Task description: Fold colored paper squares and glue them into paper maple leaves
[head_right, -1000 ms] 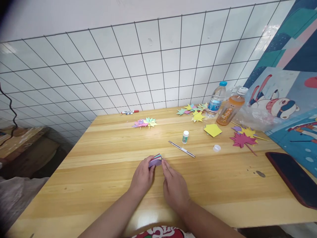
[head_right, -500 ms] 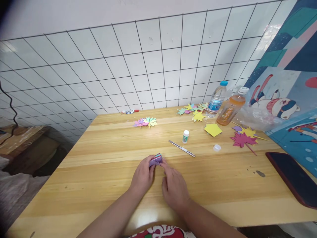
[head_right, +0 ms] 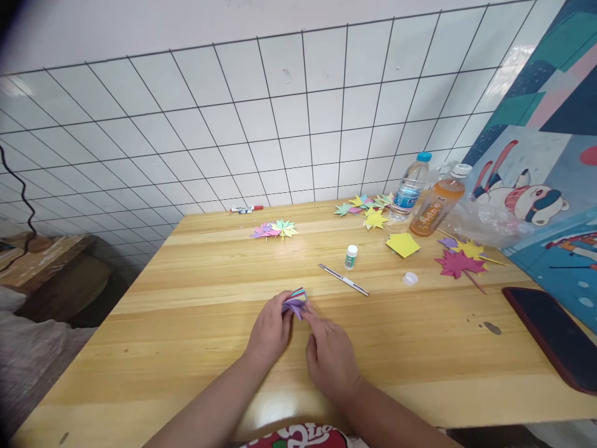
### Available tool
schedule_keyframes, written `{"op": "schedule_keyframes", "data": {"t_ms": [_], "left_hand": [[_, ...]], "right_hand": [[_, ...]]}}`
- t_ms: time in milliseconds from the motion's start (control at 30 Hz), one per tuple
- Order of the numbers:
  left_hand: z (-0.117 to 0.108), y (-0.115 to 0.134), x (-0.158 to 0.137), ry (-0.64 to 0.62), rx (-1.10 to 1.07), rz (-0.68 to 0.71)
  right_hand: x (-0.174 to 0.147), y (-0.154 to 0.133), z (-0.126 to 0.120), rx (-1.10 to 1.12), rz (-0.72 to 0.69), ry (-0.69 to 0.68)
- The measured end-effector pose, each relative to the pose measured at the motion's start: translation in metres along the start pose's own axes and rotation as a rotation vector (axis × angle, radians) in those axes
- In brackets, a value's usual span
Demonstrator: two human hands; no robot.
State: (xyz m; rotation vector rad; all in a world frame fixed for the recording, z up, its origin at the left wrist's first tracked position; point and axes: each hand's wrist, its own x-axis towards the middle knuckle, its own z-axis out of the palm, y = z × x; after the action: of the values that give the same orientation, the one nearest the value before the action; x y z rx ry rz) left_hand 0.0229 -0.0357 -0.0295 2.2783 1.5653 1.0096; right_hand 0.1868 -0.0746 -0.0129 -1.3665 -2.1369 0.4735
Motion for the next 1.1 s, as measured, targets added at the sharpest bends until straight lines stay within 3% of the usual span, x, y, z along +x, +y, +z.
{"op": "schedule_keyframes", "data": {"t_ms": [400,600,800,1100], "left_hand": [[0.002,-0.003,-0.002,-0.013,-0.017,-0.001],[-0.001,0.0,0.0,-0.025,-0.003,-0.008],[-0.003,0.003,-0.001,-0.034,-0.022,0.023],[-0.013,0.011,0.001,-0.08,-0.107,-0.014]], "right_hand": [[0.001,-0.002,-0.003,0.081,0.019,0.038],[0.005,0.002,-0.003,0.243,0.144,0.072],[0.022,0.011,-0.002,0.281,0.037,0.072],[0.027,0.019,-0.007,0.465,0.063,0.124]]}}
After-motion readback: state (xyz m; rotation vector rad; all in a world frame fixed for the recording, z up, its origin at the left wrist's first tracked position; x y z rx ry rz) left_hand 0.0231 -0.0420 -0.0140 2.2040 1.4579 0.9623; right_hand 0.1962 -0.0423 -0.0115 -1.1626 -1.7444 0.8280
